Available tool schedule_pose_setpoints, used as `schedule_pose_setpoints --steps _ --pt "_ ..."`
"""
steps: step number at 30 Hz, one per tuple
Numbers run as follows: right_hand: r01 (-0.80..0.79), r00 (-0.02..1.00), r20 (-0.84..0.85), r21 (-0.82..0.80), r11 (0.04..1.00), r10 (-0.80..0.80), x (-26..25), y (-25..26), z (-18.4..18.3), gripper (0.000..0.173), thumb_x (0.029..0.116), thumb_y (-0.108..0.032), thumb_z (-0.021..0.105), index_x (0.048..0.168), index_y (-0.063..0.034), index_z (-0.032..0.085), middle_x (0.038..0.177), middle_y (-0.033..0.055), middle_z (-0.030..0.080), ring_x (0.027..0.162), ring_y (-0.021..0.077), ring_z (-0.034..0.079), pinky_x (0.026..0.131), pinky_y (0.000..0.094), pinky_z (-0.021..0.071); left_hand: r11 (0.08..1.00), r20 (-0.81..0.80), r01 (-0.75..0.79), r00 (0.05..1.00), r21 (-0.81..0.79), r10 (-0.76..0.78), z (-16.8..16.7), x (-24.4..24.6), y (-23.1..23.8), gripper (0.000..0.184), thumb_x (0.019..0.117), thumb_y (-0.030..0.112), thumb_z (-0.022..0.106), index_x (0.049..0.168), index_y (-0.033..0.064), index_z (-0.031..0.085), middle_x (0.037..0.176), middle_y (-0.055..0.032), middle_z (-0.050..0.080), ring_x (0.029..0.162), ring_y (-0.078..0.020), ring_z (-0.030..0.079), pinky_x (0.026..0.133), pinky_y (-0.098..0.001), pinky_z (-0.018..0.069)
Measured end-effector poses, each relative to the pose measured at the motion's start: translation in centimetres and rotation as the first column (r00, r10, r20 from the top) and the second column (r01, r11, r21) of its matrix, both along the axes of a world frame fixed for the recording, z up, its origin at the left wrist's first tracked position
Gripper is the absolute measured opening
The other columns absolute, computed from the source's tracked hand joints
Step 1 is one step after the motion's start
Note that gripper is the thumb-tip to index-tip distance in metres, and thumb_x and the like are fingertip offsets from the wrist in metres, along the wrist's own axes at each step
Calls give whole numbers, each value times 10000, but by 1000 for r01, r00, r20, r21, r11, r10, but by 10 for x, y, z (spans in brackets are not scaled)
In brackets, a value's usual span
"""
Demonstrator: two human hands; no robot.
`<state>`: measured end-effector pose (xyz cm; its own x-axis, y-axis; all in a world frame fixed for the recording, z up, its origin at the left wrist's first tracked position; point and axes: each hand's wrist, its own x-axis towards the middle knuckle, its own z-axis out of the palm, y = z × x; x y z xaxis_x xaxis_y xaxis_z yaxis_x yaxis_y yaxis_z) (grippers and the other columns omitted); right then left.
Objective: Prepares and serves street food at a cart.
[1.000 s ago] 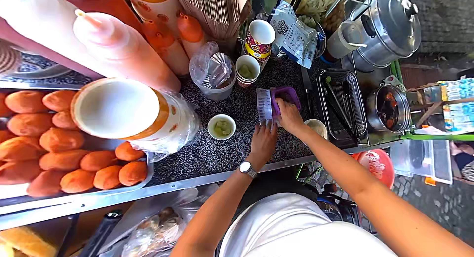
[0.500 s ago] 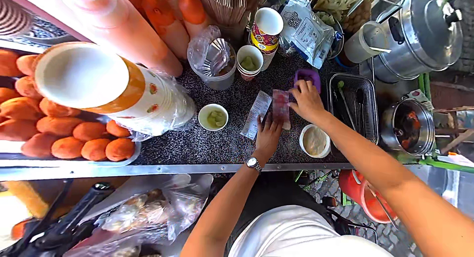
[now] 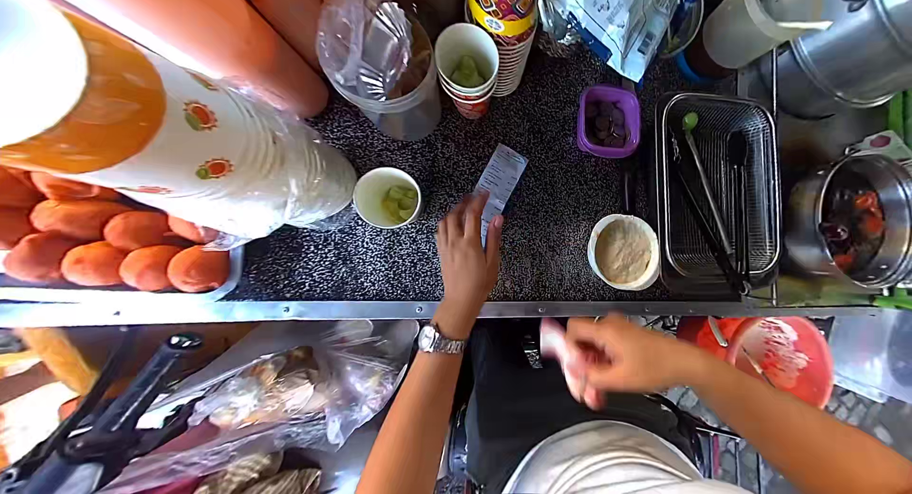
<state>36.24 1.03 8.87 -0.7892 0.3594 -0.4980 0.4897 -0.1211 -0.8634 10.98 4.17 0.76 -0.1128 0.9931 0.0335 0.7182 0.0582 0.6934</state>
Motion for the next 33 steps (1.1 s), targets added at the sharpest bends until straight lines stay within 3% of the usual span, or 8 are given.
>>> schedule_pose_setpoints --steps 3,4,6,8,12,18,28,33 --pt "-131 958 204 -305 943 200 30 -65 -67 728 936 3 663 1593 -156 393 1169 314 672 979 469 680 853 674 517 998 -205 10 978 -66 -24 -17 -4 4 363 1030 205 579 1385 141 620 1480 -306 450 1317 -548 447 1001 -696 406" --pt "-86 942 279 -330 940 184 51 -83 -101 754 949 13 645 1615 -212 373 1363 278 620 1181 471 634 1000 691 465 998 -194 17 981 -68 -30 -17 -2 1 320 1020 149 587 1333 129 654 1436 -309 482 1284 -541 475 993 -674 429" --pt "236 903 418 -296 926 -96 98 -110 -159 414 981 1 573 1383 -71 641 1289 194 685 1175 330 660 1048 553 495 996 -109 15 994 -87 -25 -12 4 -10 276 1007 72 582 1261 89 688 1360 -294 523 1216 -493 535 970 -628 470" --pt "549 790 481 -279 788 -380 122 -108 -185 277 1048 -95 517 1238 46 662 1088 167 714 958 220 692 890 432 571 993 12 4 1000 -118 -2 -6 9 -27 284 1001 50 584 1264 69 687 1318 -282 551 1164 -449 581 938 -607 495" --pt "779 625 263 -264 568 -735 119 -77 -209 380 1110 -186 407 1395 37 525 1243 155 665 1082 186 671 960 382 563 997 299 -60 951 -55 74 1 28 -85 361 1053 212 552 1384 92 629 1379 -165 554 1062 -219 622 832 -369 542" --pt "889 303 30 -368 271 -953 98 -83 -246 394 1102 -310 476 1410 -69 513 1258 93 662 1119 187 660 967 384 562 980 582 -136 813 144 27 7 73 -195 400 983 17 571 1379 47 615 1346 -75 560 1048 -72 628 877 -236 561" --pt "834 396 1 -420 359 -918 112 -205 -256 397 1097 -233 495 1402 21 498 1229 158 684 1089 216 694 948 394 586 965 579 -165 815 203 17 -7 135 -293 468 962 11 621 1418 118 604 1403 -53 556 962 -92 645 810 -268 578" --pt "794 607 110 -34 608 -787 122 -218 -249 449 1053 -323 598 1268 69 632 1229 207 681 1150 242 653 1037 424 507 994 517 -96 854 43 60 -38 159 -293 469 956 12 616 1419 86 592 1391 -109 549 975 -127 636 825 -306 563"
